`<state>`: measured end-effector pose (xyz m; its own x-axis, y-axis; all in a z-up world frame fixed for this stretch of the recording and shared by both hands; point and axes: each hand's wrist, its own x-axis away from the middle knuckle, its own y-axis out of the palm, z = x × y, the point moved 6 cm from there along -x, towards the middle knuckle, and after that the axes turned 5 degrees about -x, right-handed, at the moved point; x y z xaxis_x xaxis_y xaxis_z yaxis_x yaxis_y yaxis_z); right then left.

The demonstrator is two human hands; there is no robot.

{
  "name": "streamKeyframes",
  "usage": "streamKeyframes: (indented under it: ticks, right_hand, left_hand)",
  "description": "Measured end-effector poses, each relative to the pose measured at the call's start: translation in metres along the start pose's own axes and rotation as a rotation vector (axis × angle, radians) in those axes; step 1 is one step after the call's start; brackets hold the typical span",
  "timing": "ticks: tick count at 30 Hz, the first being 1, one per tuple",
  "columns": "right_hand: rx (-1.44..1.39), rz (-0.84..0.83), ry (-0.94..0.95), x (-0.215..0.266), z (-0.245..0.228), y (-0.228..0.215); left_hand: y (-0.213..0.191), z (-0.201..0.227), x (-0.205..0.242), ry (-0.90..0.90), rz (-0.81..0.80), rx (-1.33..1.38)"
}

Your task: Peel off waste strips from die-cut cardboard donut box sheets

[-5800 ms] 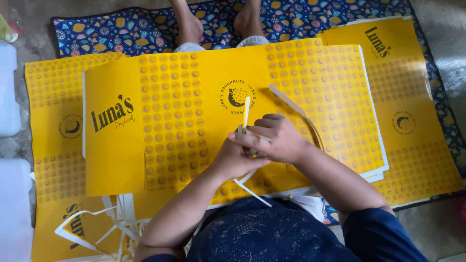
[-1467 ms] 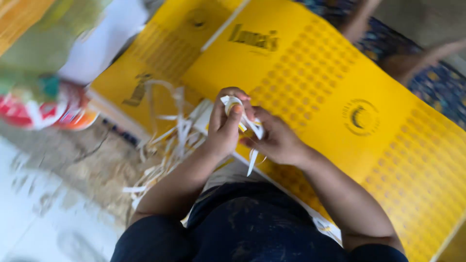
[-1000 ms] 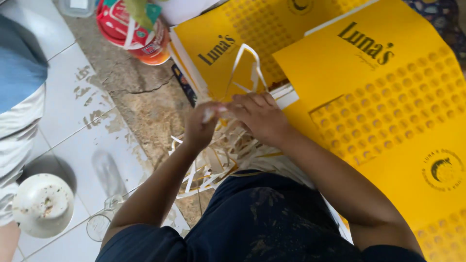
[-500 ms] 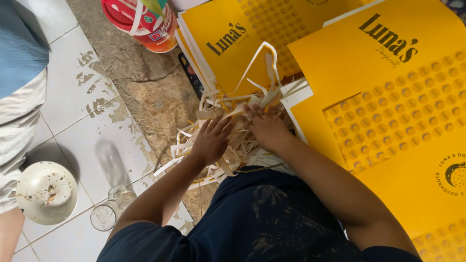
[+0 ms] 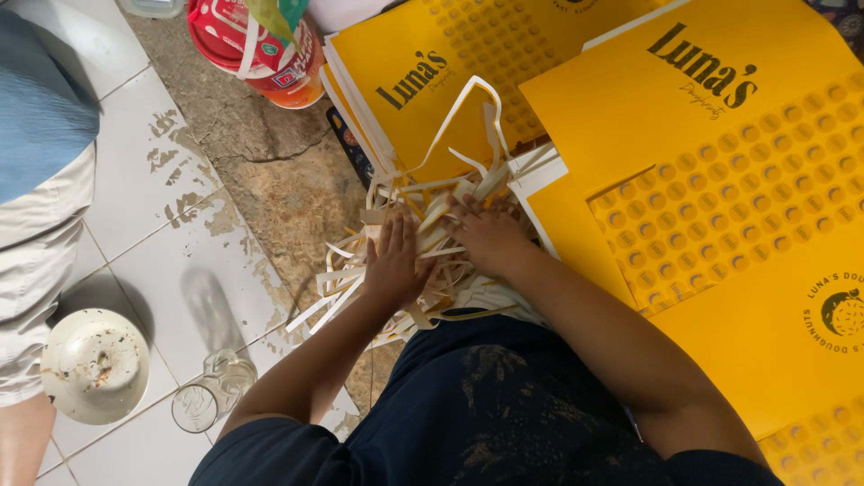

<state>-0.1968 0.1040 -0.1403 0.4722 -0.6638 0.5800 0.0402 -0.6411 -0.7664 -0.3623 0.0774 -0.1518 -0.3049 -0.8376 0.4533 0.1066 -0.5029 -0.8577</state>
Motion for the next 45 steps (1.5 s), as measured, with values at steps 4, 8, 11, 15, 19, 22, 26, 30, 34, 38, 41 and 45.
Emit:
streamKeyframes:
  ticks: [4, 8, 11, 15, 19, 22, 26, 30, 34, 38, 41, 45]
  right_hand:
    - [0.024, 0.163, -0.066, 0.013, -0.01, -0.014]
    - [-0.248, 0.371, -0.159, 0.068, -0.035, -0.067]
    - [-0.509, 0.611, -0.213, 0.122, -0.031, -0.082]
    - [-0.672, 1.002, -0.162, 0.198, 0.006, -0.082]
    - [-0.743, 1.284, 0.06, 0.277, 0.055, -0.055]
    - [-0.783, 1.496, 0.312, 0.348, 0.087, -0.011]
    - [-0.644, 1.725, 0.72, 0.434, 0.102, 0.084]
    - [-0.782, 1.962, 1.154, 0.504, 0.086, 0.183]
    - [-0.689, 1.825, 1.445, 0.53, 0.076, 0.21]
    - [-0.941, 1.913, 1.432, 0.538, 0.087, 0.242]
    - [-1.224, 2.098, 1.307, 0.541, 0.097, 0.255]
    - [-1.217, 1.94, 1.446, 0.559, 0.095, 0.243]
  left_hand:
    - [-0.03, 0.007, 0.009, -0.024, 0.0, 0.067]
    - [-0.087, 0.02, 0.018, -0.125, 0.249, 0.389]
    - [-0.123, 0.034, 0.008, 0.025, 0.587, 0.422]
    - [-0.16, 0.08, -0.024, 0.38, 0.868, 0.456]
    - [-0.175, 0.179, -0.056, 0.546, 0.667, 0.54]
    - [-0.168, 0.264, -0.065, 0.778, 0.548, 0.542]
    - [-0.127, 0.351, -0.045, 0.999, 0.362, 0.266]
    - [-0.097, 0.395, -0.002, 1.031, 0.155, -0.067]
    - [-0.047, 0.385, -0.02, 0.991, 0.154, -0.356]
    - [-0.049, 0.387, -0.012, 1.031, 0.294, -0.291]
    - [-0.051, 0.387, -0.009, 1.055, 0.331, -0.263]
    - [-0.048, 0.387, -0.011, 1.044, 0.305, -0.274]
